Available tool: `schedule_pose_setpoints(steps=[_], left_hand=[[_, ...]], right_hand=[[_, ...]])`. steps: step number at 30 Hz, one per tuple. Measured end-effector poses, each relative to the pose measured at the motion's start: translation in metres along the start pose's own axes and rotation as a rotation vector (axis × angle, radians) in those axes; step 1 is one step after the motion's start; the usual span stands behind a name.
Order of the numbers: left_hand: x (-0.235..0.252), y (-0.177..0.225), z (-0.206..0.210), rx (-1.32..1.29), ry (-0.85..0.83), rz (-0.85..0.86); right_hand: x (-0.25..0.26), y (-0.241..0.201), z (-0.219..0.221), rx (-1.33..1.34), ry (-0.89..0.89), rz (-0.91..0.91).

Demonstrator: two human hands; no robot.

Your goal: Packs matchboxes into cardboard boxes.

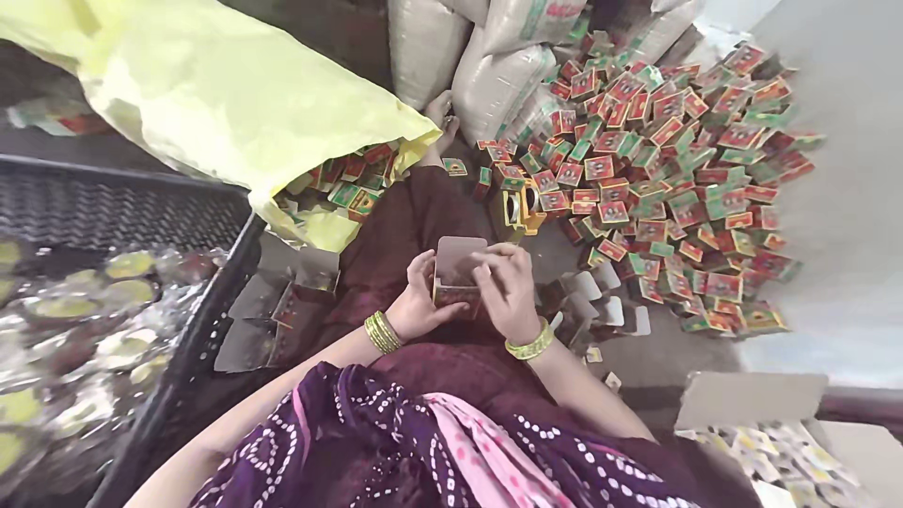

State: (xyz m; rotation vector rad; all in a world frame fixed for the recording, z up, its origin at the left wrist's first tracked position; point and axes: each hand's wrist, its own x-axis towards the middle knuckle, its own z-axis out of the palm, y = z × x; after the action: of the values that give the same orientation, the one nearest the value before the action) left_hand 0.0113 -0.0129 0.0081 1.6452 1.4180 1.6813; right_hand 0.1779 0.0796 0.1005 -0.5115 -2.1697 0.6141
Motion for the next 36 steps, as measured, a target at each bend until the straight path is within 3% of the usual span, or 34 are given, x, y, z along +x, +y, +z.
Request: schedule_pose_setpoints(steps=[2,5,9,11,14,17,23,29,36], left_hand=[[-0.001,0.002,0.001,-0.096,0.004,-0.028],[0.001,0.002,0.000,-0.121,-0.114,0.035],[0.003,-0.005,-0.001,-0.080,-0.249,0.151],[0.004,-0.005,-0.001,-0.077,-0.247,0.115],[0.004,-0.003,0.000,-0.157,-0.175,-0.002],[0.004,-0.006,0.002,-0.221,-0.161,-0.048],[0.003,-0.010,0.002,-0.134,-0.208,-0.080],[0.004,-0.006,0.001,-0.117,-0.235,-0.066],[0.002,-0.007,0.003,-0.127,-0.222,-0.124]], right_hand=[[-0.004,0.008,-0.004,0.335,0.070,0.306],[-0.007,0.010,-0.006,0.822,-0.052,0.757],[-0.014,0.006,0.001,0.957,-0.195,0.969],[-0.014,0.007,0.001,0.802,-0.181,0.828],[-0.015,0.021,-0.005,0.556,-0.118,0.384],[-0.012,0.025,-0.016,0.445,-0.210,0.161],[-0.014,0.018,-0.020,0.152,-0.286,-0.012],[-0.005,0.025,-0.027,0.215,-0.364,-0.065],[-0.013,0.014,-0.026,-0.015,-0.469,-0.166]])
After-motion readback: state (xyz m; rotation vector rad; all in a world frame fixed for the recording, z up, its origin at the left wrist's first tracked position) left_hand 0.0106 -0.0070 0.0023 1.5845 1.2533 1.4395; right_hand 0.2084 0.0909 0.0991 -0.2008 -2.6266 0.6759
